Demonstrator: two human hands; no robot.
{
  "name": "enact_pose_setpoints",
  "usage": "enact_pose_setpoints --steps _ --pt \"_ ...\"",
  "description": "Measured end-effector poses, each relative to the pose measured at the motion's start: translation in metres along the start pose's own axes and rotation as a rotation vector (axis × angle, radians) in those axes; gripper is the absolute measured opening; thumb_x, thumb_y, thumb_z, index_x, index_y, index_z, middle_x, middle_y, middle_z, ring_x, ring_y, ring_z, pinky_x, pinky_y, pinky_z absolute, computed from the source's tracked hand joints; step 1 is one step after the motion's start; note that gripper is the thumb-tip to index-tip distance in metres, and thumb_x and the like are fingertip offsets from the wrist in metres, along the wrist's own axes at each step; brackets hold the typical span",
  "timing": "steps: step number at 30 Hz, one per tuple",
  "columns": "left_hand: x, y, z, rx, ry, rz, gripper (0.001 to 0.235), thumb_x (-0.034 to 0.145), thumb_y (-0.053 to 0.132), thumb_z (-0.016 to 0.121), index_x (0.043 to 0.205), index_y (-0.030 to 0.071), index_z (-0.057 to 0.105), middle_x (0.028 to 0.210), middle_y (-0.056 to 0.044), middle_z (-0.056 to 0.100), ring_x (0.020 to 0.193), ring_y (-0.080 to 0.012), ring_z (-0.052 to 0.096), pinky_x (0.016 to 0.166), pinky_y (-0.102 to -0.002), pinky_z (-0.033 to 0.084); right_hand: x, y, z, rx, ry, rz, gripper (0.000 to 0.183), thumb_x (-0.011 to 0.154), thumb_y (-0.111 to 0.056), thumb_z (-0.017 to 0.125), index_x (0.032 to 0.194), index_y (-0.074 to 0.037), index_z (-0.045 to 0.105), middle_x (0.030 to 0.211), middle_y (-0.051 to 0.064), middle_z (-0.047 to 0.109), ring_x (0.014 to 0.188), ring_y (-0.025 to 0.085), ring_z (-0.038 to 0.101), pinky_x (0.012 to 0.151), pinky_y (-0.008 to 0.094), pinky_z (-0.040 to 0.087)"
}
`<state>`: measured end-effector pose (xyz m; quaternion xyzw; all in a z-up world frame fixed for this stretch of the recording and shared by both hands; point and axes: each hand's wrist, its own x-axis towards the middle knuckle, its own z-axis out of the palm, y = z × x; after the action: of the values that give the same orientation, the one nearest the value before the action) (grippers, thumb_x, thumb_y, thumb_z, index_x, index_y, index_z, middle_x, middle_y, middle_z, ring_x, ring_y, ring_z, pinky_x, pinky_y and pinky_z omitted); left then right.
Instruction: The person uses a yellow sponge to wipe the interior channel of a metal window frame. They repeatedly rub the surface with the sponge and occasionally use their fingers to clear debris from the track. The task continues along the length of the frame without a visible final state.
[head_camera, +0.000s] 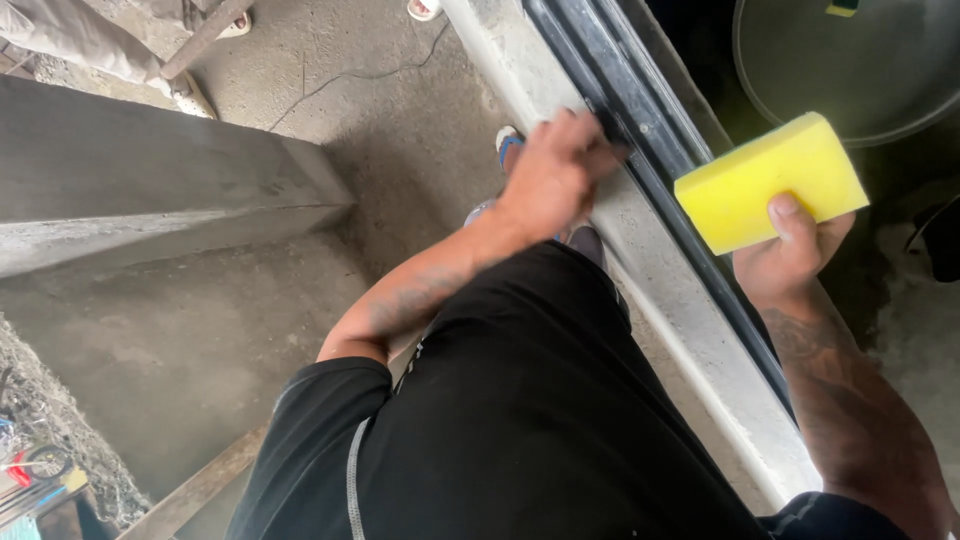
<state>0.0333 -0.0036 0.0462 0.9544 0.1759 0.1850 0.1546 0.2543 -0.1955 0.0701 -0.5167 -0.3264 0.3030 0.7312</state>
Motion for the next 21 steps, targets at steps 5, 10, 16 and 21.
enact_pose_setpoints --steps 5,10,16,21 --pt "0.008 -0.004 -0.022 0.176 0.136 -0.093 0.050 0.084 -0.010 0.089 0.126 0.013 0.075 0.120 -0.013 0.058 0.101 -0.0335 0.058 0.080 -0.050 0.052 -0.001 0.000 0.001 -0.023 -0.019 -0.002 0.044 0.108 -0.034 0.071 0.150 -0.021 0.067 0.140 0.001 0.070 0.128 0.024 0.073 0.092 0.031 0.062" --pt "0.002 -0.028 -0.011 0.260 0.022 -0.075 0.073 0.083 -0.009 0.084 0.144 0.030 0.075 0.118 -0.004 0.056 0.105 -0.0290 0.054 0.087 -0.045 0.054 -0.001 -0.004 0.002 -0.034 -0.019 0.009 0.043 0.107 -0.034 0.073 0.148 -0.020 0.068 0.139 0.000 0.071 0.128 0.022 0.074 0.090 0.029 0.063" --pt "-0.011 -0.012 0.004 0.153 0.150 0.002 0.054 0.100 -0.007 0.073 0.146 0.020 0.068 0.113 -0.008 0.056 0.094 -0.0302 0.055 0.072 -0.045 0.048 -0.001 -0.002 0.001 -0.029 -0.024 0.010 0.043 0.108 -0.035 0.073 0.148 -0.020 0.068 0.139 0.000 0.071 0.128 0.022 0.073 0.091 0.029 0.063" --pt "0.007 -0.048 -0.014 -0.133 0.343 0.082 0.046 0.097 -0.016 0.089 0.134 0.008 0.075 0.114 -0.009 0.069 0.098 -0.0281 0.072 0.076 -0.037 0.069 0.002 -0.004 0.005 -0.032 -0.010 0.011 0.040 0.105 -0.037 0.074 0.141 -0.019 0.070 0.130 -0.002 0.072 0.122 0.020 0.075 0.087 0.027 0.062"
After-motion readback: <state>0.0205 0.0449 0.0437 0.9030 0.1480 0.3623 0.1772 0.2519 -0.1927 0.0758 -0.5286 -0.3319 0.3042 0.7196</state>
